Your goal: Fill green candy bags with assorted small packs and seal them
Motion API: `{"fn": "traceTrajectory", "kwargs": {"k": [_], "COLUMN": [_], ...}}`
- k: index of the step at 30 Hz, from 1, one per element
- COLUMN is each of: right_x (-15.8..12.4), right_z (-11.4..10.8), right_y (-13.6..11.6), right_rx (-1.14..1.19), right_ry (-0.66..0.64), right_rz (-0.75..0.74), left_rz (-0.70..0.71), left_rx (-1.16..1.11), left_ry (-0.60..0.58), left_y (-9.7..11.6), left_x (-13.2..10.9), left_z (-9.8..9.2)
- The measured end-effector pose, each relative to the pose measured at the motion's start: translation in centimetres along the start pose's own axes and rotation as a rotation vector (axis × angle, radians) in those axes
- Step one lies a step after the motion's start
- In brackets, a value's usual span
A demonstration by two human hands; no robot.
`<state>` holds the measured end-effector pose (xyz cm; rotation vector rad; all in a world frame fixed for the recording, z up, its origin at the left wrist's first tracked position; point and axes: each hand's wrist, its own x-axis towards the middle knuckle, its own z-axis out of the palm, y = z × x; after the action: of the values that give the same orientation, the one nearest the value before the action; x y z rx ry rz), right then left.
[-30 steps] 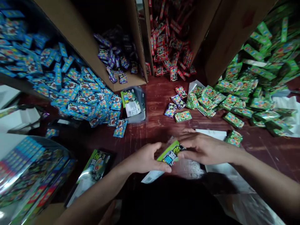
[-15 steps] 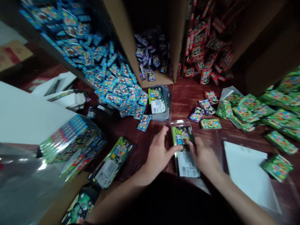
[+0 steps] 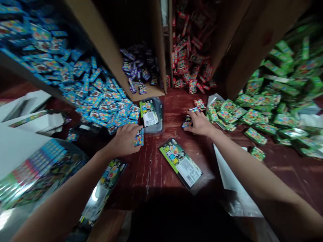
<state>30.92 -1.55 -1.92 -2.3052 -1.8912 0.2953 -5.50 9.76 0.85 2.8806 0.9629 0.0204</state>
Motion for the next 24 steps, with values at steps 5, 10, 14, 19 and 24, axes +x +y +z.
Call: {"fn": "traceTrajectory", "kwargs": {"k": [5, 10, 14, 19, 24], "right_x": [-0.5, -5.7, -13.1, -18.5, -18.2], "right_z": [0.1, -1.6, -2.6, -2.4, 0.0], "right_y": [0.4, 0.3, 1.7, 3.3, 3.9], "right_rx": [0.060, 0.196, 0.415, 0.648, 0.681], "right_ry": [0.035, 0.165, 0.185, 0.112, 0.122], "right_rz": [0.002, -0.091, -0.100, -0.085, -0.166], "left_rz": [0.075, 0.233, 0.342, 0.452, 0.474], "left_rx": [-0.211, -0.367, -0.399, -0.449, -0.333], "left_ry": [0.157, 0.068, 0.004, -0.066, -0.193], "left_y": [7.3, 14.7, 18.0, 21.7, 20.4], "left_x": [1.6, 4.0, 5.8, 7.6, 7.1], "left_z": [-0.8, 0.3, 2.4, 4.6, 5.2]}}
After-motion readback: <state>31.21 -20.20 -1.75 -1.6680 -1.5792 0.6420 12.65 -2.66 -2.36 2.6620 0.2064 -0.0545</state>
